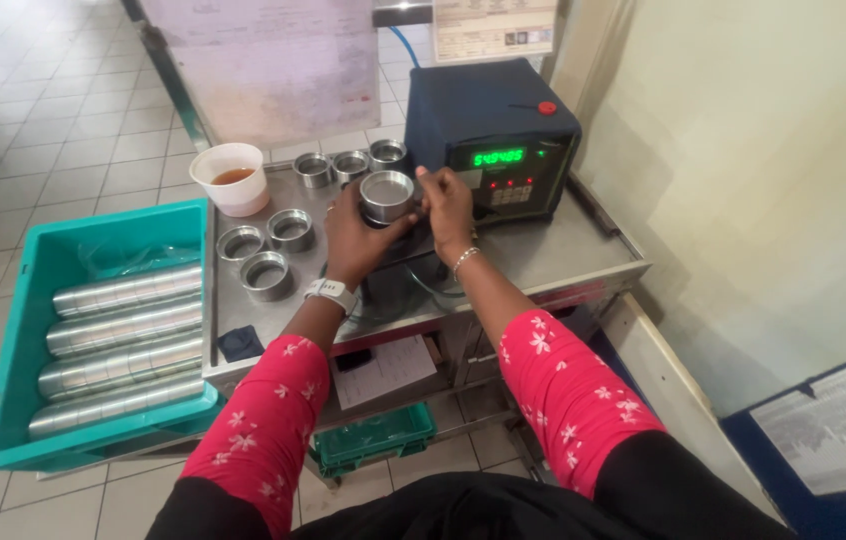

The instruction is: Clean metal rings inside a lathe machine using an air gun, then weigh them on a digital scale and organize them into a tray.

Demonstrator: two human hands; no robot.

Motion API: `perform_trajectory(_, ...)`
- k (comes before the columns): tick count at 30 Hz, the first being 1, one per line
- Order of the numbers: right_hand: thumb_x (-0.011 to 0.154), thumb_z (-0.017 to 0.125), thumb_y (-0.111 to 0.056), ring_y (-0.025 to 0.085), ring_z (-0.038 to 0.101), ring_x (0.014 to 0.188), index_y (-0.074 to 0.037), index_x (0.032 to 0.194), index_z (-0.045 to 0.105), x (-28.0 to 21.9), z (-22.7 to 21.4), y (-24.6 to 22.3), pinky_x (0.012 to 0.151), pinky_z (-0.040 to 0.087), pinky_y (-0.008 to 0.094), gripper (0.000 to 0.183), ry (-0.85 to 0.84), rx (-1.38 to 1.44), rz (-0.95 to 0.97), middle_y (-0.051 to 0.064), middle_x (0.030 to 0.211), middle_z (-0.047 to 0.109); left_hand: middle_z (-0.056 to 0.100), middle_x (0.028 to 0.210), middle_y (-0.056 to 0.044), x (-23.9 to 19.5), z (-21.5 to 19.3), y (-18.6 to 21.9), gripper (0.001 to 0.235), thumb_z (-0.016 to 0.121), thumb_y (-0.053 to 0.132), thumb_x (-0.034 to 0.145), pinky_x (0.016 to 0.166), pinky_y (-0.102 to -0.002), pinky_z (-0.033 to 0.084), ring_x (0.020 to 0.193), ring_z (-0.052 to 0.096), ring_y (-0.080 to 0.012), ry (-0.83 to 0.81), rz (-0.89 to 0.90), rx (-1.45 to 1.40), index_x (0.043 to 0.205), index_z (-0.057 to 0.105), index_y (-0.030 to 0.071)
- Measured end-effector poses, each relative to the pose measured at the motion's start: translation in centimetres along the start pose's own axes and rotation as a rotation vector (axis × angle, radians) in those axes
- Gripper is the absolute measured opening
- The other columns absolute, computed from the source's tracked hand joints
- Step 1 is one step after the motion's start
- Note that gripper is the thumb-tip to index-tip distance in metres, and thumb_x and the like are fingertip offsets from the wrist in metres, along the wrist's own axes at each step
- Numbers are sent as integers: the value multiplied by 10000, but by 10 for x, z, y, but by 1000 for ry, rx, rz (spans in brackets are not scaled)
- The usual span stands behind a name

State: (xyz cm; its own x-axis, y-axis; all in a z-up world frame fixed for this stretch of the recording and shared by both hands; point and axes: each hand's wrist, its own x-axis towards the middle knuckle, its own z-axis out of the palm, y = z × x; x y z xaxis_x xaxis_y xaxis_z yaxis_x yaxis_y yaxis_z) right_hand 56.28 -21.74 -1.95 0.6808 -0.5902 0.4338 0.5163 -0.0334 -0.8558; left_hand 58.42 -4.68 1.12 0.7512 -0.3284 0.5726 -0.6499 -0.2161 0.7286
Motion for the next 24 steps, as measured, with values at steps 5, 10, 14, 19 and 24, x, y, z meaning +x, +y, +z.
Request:
perform_trajectory(5, 983, 709, -267, 62, 456, 558, -131, 716, 503, 2, 0, -3, 535, 396, 241, 364, 21, 40, 1, -35, 612, 483, 662, 1232, -232, 19, -7, 13, 824, 938, 441, 659, 972, -501, 465, 1156, 601, -392, 74, 187, 180, 1283, 620, 9)
perform_trajectory(10, 991, 687, -283, 68, 459, 552, -135, 729, 520, 3, -2, -2, 528, 399, 247, 344, 10, 80, 52, -32, 605, 482, 660, 1225, -220, 48, -13, 24, 830, 928, 539, 644, 997, -464, 478, 1185, 596, -373, -169, 59, 436, 1216, 642, 10)
perform_trajectory(14, 997, 693, -260, 69, 453, 565, -131, 744, 506, 6, -3, -5, 528, 380, 244, 341, 35, 103, -11, -36, 631, 475, 662, 1209, -226, 60, -29, 31, 802, 909, 517, 692, 978, -450, 495, 1164, 602, -372, -195, 51, 438, 1229, 640, -14)
perform_trajectory(19, 1000, 684, -209, 63, 477, 627, -104, 797, 507, -66, 41, -51, 581, 408, 239, 289, -78, 3, -184, -39, 709, 502, 710, 1213, -159, 45, -106, 35, 763, 894, 471, 723, 931, -381, 568, 1097, 709, -278, 111, -32, 75, 1287, 639, 25)
perform_trajectory(24, 878, 736, -185, 173, 676, 741, -94, 950, 722, -153, 126, -86, 682, 554, 316, 117, -788, -627, -232, 26, 913, 702, 639, 1278, -126, -13, -192, -42, 725, 787, 295, 849, 840, -393, 613, 1072, 696, -265, -69, -536, -964, 1459, 460, 78)
